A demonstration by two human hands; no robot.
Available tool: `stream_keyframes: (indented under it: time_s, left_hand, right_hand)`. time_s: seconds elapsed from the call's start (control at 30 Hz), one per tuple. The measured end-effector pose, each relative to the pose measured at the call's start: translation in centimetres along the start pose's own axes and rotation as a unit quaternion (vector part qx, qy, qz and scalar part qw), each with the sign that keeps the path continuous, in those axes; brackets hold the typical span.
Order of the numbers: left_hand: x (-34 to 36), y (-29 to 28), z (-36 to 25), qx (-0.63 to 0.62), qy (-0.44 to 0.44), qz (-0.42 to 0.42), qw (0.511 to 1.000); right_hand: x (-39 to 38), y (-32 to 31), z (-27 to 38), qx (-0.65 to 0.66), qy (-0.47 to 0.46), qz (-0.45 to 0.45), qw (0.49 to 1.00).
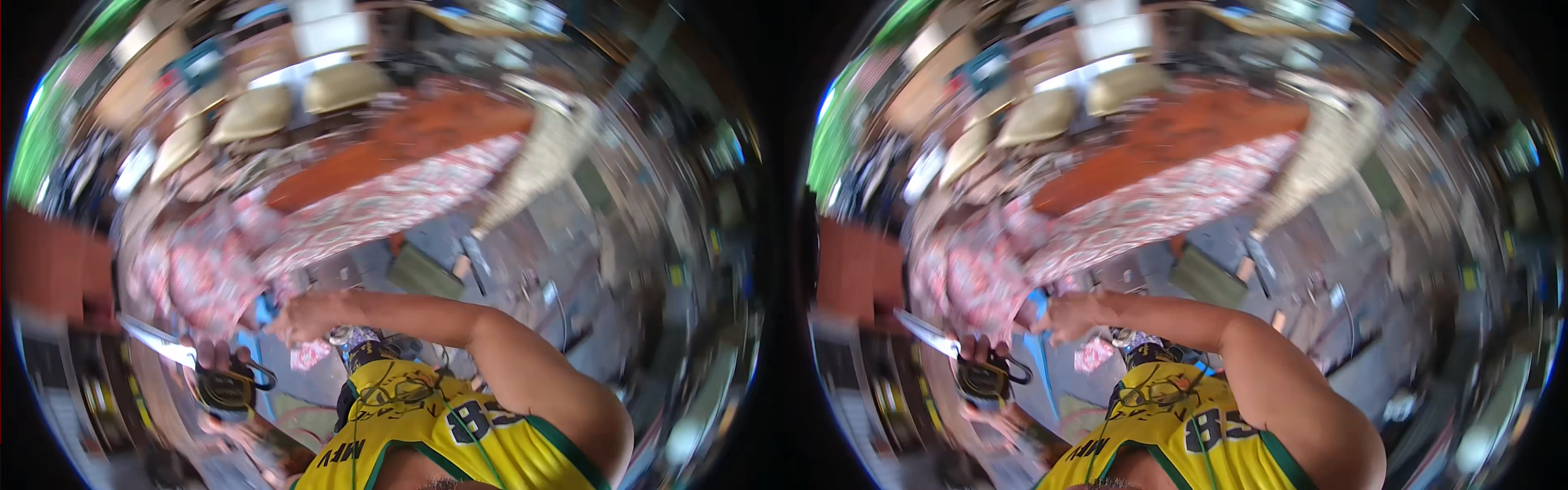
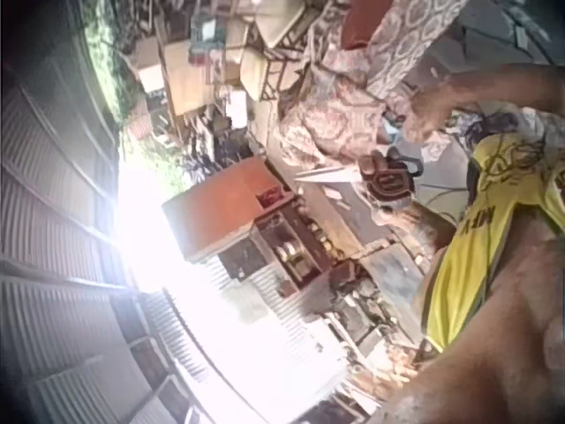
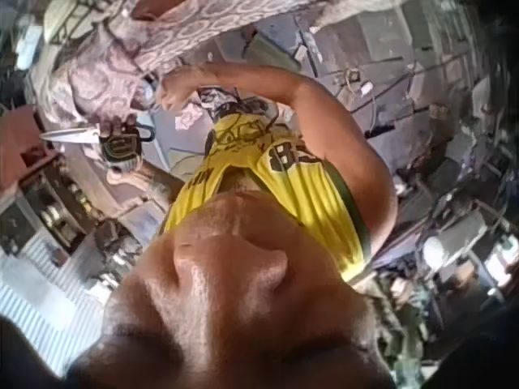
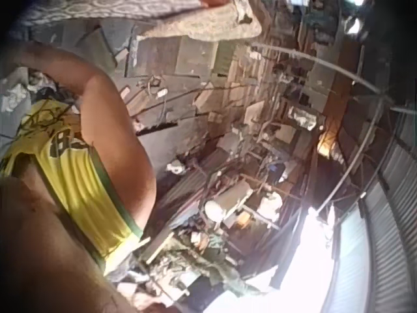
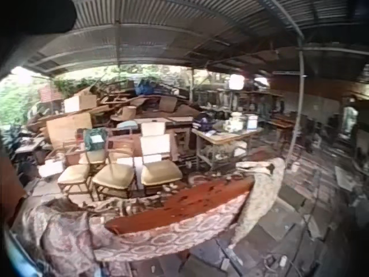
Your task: Fitting and aligning patterned fabric over a blue foam seat cushion on a wooden chair frame.
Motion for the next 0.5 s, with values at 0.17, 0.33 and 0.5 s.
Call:
stream_keyframes:
  time_s: [0.17, 0.33, 0.5]
  left_hand:
    - [6.4, 8.2, 15.2, 0.083, -0.317, 0.13, 0.936]
    - [5.8, 12.7, 37.5, 0.14, -0.63, 0.217, 0.732]
    - [-6.0, 15.9, 53.2, 0.258, -0.739, 0.344, 0.518]
  right_hand:
    - [-22.7, 1.7, -2.8, 0.099, 0.323, -0.152, 0.929]
    - [-42.0, 3.9, 9.2, 0.074, 0.403, -0.613, 0.676]
    - [-43.3, 11.0, 21.1, 0.03, 0.376, -0.791, 0.482]
Point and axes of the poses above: each hand's wrist, its own x-axis towards the middle knuckle, its own y-axis out of the palm, z = x × y, the point moved 10 cm from there along x, towards the middle knuckle, and after that the axes turned 15 degrees about -y, right-handed, at the moved point
